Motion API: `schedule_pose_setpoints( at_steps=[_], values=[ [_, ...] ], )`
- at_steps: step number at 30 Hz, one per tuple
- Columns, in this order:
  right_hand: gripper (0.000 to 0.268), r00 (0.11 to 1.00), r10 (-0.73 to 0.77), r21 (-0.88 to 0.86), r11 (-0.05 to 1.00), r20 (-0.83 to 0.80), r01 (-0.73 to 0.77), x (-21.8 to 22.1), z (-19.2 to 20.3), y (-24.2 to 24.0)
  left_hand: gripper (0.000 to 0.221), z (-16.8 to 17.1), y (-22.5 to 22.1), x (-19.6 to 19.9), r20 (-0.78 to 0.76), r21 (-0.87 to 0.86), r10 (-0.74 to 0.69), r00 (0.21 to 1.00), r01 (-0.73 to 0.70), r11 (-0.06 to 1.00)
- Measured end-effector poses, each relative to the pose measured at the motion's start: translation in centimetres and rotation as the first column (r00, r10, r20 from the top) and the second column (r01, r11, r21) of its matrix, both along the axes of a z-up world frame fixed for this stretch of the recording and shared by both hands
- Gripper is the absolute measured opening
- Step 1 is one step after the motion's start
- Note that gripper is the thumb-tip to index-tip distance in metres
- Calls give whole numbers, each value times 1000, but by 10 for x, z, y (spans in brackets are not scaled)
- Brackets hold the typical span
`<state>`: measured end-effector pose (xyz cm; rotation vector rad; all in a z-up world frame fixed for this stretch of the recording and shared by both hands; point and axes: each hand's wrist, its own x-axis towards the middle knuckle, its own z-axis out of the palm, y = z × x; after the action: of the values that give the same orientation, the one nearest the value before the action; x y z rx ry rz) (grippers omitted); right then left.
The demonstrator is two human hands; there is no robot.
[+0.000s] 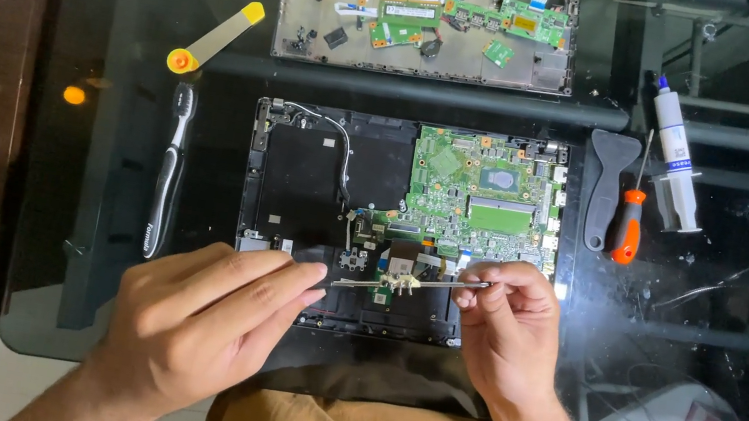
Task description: Repairing a laptop by manipulating the motherboard, connecting ribbon cables, and using a screwdriver.
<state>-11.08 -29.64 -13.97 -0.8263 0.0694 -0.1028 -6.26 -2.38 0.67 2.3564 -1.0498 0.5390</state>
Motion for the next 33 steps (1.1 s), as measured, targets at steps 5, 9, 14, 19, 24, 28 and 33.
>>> schedule_pose_setpoints(
  at_steps=[5,9,14,19,24,28,33],
  values=[
    [7,999,-17,-59,998,49,20,1,9,3,11,-2,-1,-2,-62,-19,-7,998,6,1000],
    [10,993,-80,-166,982,88,94,0,9,5,3,1,-2,-4,36,36,7,999,-8,999],
    [10,984,-68,-194,976,168,100,1,8,8,5,-2,-1,-3,67,1,5,998,-5,1000],
    [16,981,-31,-223,972,191,74,0,11,12,7,-5,-1,-2,47,-13,-23,999,24,1000],
    [48,989,0,-348,936,149,52,-1,14,-5,8,7,8,7,29,-11,43,999,-43,999],
    [37,986,-37,-634,762,163,133,1,25,-39,8,9,40,21,118,105,175,978,-187,977],
    [35,950,118,-914,-260,289,311,6,36,-72,14,11,83,48,434,430,260,863,-452,782]
  ],
)
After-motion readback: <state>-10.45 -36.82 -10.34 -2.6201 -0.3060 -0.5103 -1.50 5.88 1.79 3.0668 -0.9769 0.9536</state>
